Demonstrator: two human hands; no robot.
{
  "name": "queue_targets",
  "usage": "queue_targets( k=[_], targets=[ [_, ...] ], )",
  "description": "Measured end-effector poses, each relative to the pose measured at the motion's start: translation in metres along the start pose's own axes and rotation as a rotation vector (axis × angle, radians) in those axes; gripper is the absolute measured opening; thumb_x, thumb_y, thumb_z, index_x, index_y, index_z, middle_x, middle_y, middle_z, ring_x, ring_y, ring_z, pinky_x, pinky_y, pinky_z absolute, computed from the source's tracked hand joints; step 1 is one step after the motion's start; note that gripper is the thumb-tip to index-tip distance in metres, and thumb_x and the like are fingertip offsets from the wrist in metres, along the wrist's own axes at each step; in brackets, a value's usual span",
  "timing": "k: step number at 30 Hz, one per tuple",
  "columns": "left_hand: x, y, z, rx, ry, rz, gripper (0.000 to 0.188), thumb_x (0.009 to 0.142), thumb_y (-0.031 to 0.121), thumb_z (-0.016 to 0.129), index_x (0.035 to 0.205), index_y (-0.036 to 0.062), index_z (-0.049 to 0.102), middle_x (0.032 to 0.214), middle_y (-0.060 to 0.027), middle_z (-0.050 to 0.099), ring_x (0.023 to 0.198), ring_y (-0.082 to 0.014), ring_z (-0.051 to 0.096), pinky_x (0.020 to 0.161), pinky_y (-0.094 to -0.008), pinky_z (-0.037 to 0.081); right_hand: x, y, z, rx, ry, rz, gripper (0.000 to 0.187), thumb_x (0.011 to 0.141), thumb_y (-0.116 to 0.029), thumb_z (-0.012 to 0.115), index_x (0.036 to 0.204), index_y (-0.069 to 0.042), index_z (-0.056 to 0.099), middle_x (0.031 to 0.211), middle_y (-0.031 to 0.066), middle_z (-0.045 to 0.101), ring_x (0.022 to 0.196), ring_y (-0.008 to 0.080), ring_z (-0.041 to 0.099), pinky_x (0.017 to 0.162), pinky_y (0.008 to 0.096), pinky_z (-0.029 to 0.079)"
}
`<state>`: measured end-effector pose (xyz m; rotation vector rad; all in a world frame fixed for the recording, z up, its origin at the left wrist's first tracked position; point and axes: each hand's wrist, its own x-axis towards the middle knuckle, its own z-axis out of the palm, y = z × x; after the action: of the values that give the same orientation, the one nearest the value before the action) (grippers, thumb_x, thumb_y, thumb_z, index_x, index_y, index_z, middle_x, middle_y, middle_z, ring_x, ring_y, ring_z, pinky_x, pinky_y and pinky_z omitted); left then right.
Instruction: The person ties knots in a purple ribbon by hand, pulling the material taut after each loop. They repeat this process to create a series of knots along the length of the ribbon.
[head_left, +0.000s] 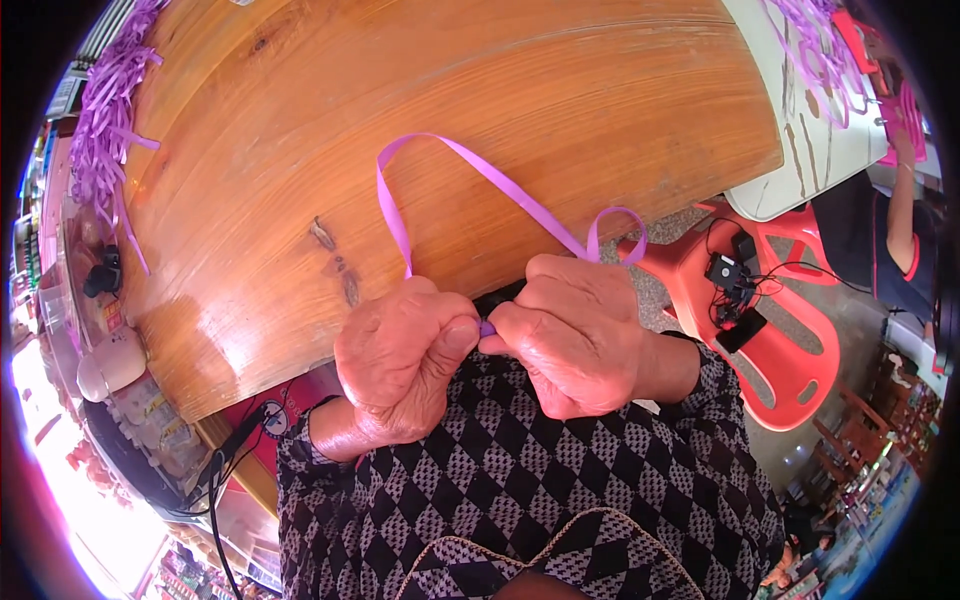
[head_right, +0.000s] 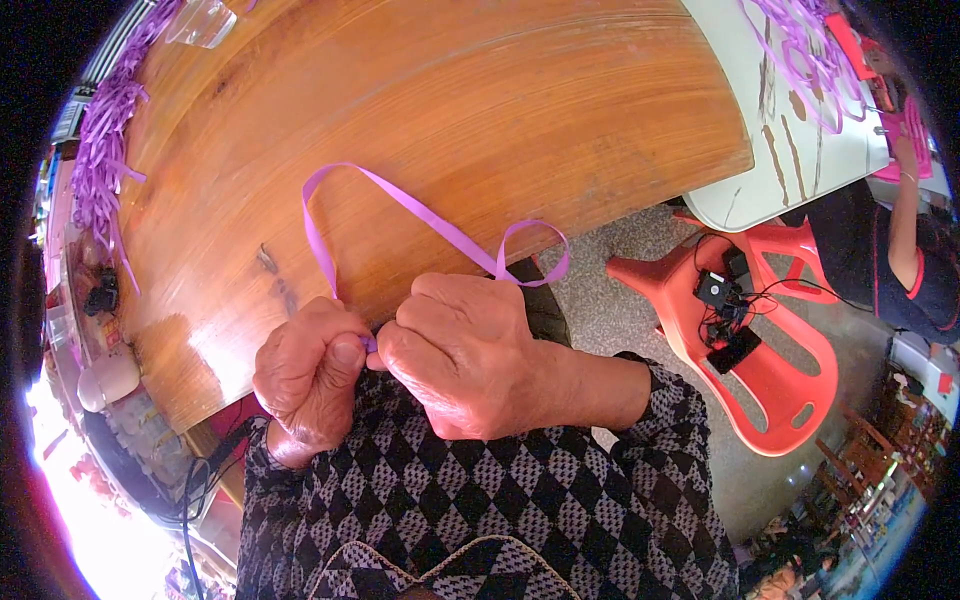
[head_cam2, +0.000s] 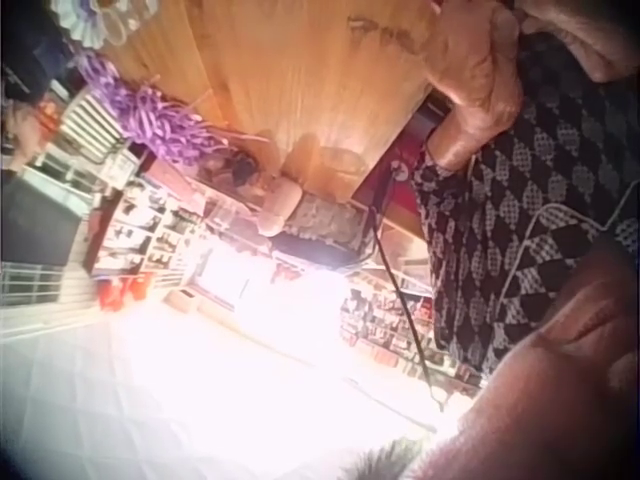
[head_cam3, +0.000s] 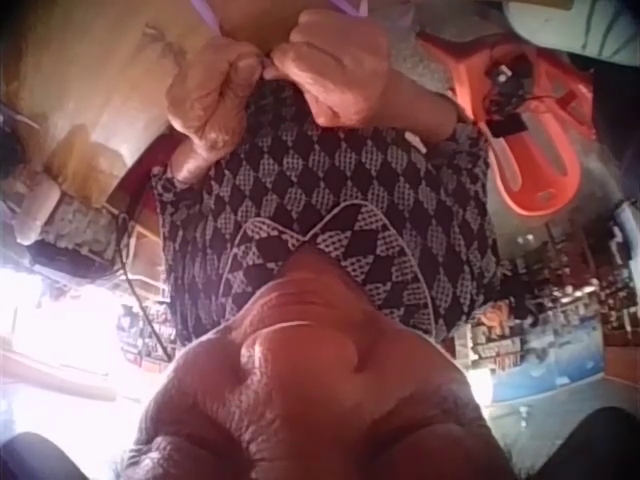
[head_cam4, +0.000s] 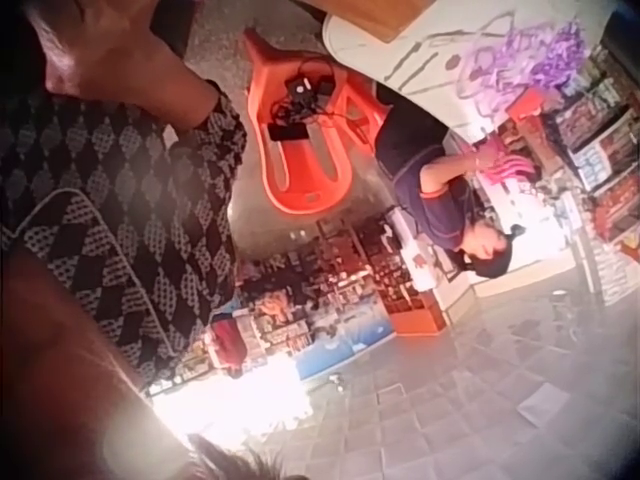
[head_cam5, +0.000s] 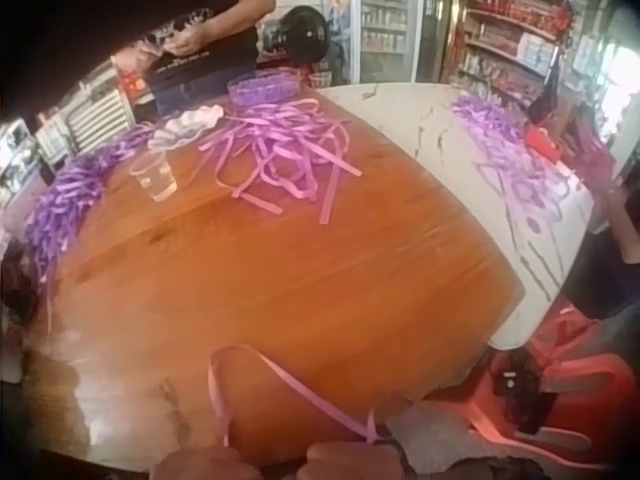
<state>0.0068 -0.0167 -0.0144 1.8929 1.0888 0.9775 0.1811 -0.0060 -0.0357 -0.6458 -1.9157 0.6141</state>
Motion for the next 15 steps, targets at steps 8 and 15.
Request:
queue_targets(
  k=[8, 15],
  targets=[
    [-0.002, -0.003, 0.011, -0.041, -0.015, -0.032, 0.009, 0.083, 0.008, 0.060, 0.079, 0.0010, 0.058, 0.060, -0.0074, 0.050, 0.050, -0.0222, 0.048, 0.044, -0.0313, 0.036, -0.005, 0.005, 0.001, 0.038, -0.012, 0.019, 0.021, 0.056, 0.003, 0.068, 0.068, 0.003, 0.051, 0.056, 0.0055, 0.043, 0.043, 0.0184, 0.038, 0.037, 0.0296, 0.027],
    [0.008, -0.005, 0.008, -0.193, -0.010, -0.047, 0.010, 0.083, 0.010, 0.061, 0.079, 0.0010, 0.059, 0.060, -0.0072, 0.051, 0.051, -0.0225, 0.049, 0.045, -0.0313, 0.037, 0.002, 0.012, -0.009, 0.109, -0.067, 0.029, 0.028, 0.059, -0.008, 0.076, 0.071, 0.000, 0.052, 0.058, 0.0049, 0.045, 0.045, 0.0188, 0.042, 0.039, 0.0305, 0.029]
  ],
)
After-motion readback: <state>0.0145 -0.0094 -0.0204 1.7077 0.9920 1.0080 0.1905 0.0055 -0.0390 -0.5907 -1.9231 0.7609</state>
